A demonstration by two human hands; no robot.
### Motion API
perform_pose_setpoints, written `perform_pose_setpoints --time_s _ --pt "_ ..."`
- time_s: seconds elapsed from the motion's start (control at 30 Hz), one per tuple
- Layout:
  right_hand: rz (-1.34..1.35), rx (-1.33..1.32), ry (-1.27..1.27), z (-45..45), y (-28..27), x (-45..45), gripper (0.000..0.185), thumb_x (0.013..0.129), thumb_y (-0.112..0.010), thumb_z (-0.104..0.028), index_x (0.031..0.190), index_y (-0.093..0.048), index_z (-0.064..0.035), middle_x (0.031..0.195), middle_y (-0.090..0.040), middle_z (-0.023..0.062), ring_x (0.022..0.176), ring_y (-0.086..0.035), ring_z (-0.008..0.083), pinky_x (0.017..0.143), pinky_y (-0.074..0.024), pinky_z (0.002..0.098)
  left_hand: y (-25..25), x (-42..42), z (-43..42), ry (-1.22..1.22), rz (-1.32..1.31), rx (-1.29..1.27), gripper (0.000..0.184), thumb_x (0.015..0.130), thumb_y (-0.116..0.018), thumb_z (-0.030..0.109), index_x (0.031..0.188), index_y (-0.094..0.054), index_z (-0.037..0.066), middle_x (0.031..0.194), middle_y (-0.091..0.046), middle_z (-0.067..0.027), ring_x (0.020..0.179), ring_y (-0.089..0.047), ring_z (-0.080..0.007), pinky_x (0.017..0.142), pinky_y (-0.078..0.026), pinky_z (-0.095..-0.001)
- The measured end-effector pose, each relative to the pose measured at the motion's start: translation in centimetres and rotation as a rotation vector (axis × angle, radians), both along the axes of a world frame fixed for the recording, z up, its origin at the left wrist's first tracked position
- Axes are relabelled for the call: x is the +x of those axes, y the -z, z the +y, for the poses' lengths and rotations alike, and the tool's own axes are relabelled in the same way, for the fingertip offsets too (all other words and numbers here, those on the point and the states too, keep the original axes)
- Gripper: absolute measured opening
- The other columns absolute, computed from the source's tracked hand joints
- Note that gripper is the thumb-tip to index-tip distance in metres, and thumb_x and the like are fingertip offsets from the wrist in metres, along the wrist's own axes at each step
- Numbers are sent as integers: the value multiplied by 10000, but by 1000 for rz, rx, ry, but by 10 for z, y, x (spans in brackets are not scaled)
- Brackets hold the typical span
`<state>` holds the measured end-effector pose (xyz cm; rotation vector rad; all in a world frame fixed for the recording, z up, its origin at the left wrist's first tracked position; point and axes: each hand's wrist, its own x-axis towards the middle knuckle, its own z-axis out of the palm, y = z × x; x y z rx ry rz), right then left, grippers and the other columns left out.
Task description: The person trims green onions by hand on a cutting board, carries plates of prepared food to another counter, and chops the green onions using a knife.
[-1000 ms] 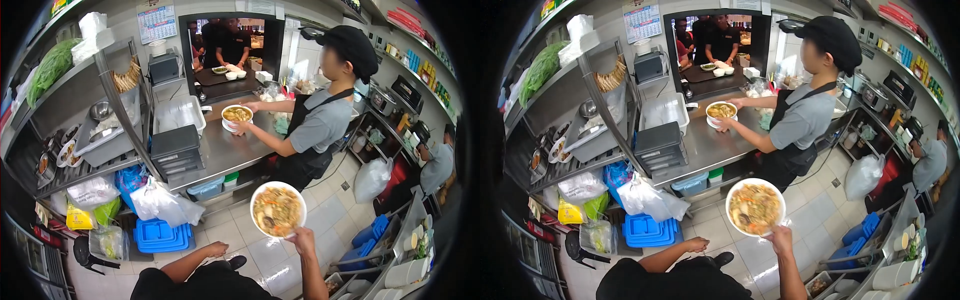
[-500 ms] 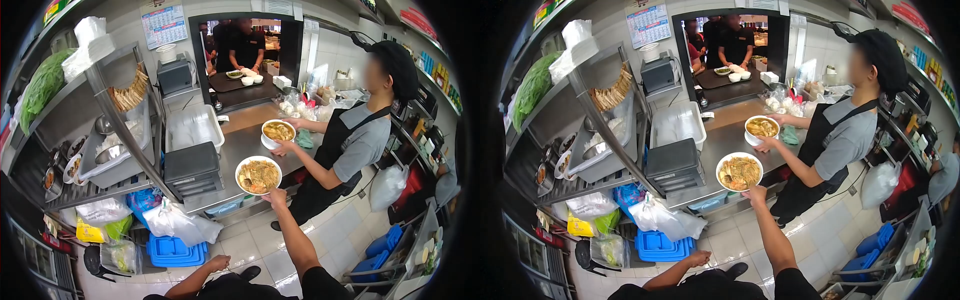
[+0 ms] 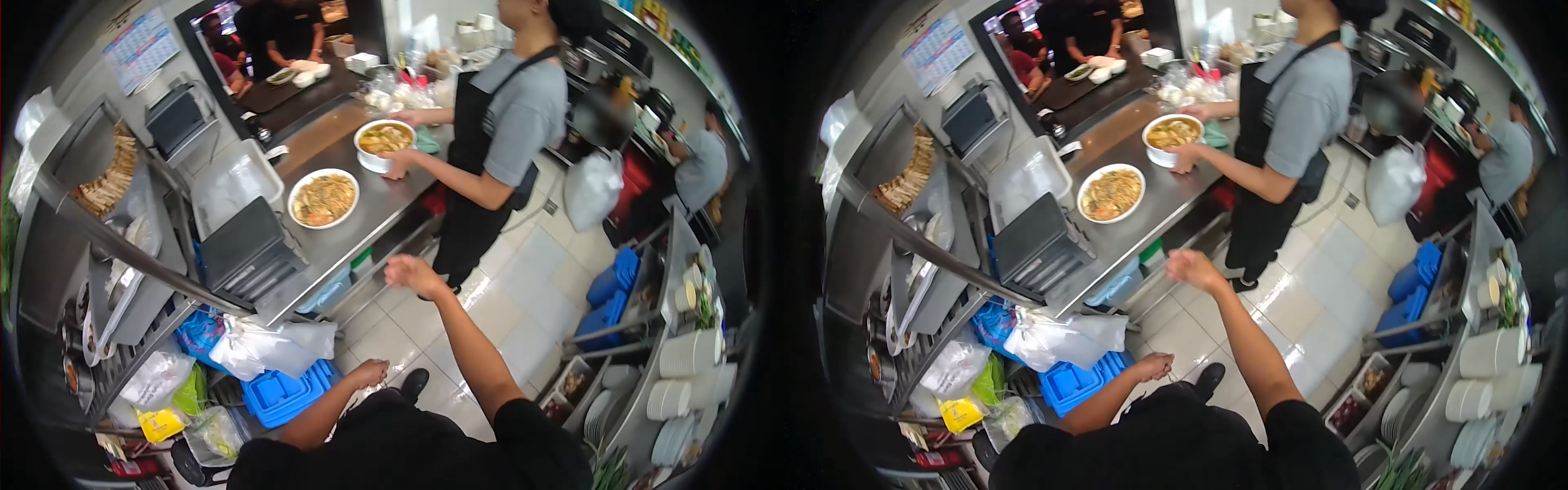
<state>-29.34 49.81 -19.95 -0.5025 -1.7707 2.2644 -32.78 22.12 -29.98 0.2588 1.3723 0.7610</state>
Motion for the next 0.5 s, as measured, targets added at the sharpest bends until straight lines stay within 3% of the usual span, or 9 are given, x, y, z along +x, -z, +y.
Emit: perform_pose_setpoints --time_s 0.07,0.1,0.13,0.17,0.23,0.27,0.3,0.4,0.5 --pt "-115 65 140 -16 76 80 114 902 -487 -46 923 -590 1 710 -606 44 591 -562 118 518 -455 242 9 8 22 111 -30 5 250 935 -468 288 745 -490 127 588 -454 11 412 -348 -82 358 -243 -247" --pt "-262 11 233 -37 85 128 208 813 -400 63 838 -586 -25 685 -591 52 573 -563 139 472 -431 269 14 9 33 208 -43 -23 248 919 -503 307 742 -497 134 595 -453 39 453 -389 -79 372 -269 -251" --pt "-415 -11 374 -60 102 176 161 798 -446 21 813 -596 -36 633 -567 47 564 -561 127 464 -430 258 26 12 41 306 -48 74 210 912 -520 285 754 -499 148 597 -454 59 449 -392 -67 369 -282 -246" --pt "-484 246 377 -84 131 222 143 786 -473 -36 787 -615 -21 626 -584 82 556 -575 169 475 -450 300 33 17 48 321 -112 124 183 910 -522 270 765 -492 163 589 -460 61 439 -394 -60 361 -280 -230" --pt "-783 581 529 -139 188 305 220 764 -510 -164 757 -649 5 658 -620 157 563 -598 268 521 -485 387 10 41 81 491 -129 -50 161 902 -509 245 760 -459 188 564 -406 60 408 -336 -54 327 -224 -206" --pt "-998 638 633 -173 205 333 290 753 -520 -235 752 -664 17 698 -638 197 579 -609 325 557 -499 432 3 61 94 603 7 -80 172 910 -485 236 750 -442 186 557 -381 56 396 -304 -55 319 -204 -210" --pt "-1060 305 651 -202 178 361 373 751 -495 -310 760 -671 19 792 -637 237 668 -615 393 656 -503 474 -7 82 107 709 61 -115 179 916 -468 230 749 -430 180 555 -377 46 395 -294 -56 320 -200 -211" --pt "-904 69 955 -295 162 424 327 764 -576 -216 1000 -646 0 834 -680 157 729 -652 303 681 -517 417 -2 140 128 995 63 -106 228 949 -430 258 749 -427 148 557 -384 27 394 -286 -65 319 -204 -217" --pt "-1046 157 1245 -384 151 447 394 806 -626 -225 1138 -582 -15 955 -673 124 753 -657 247 651 -528 376 -12 213 132 1319 135 -64 245 960 -423 279 763 -435 135 567 -417 16 405 -323 -75 325 -226 -214"
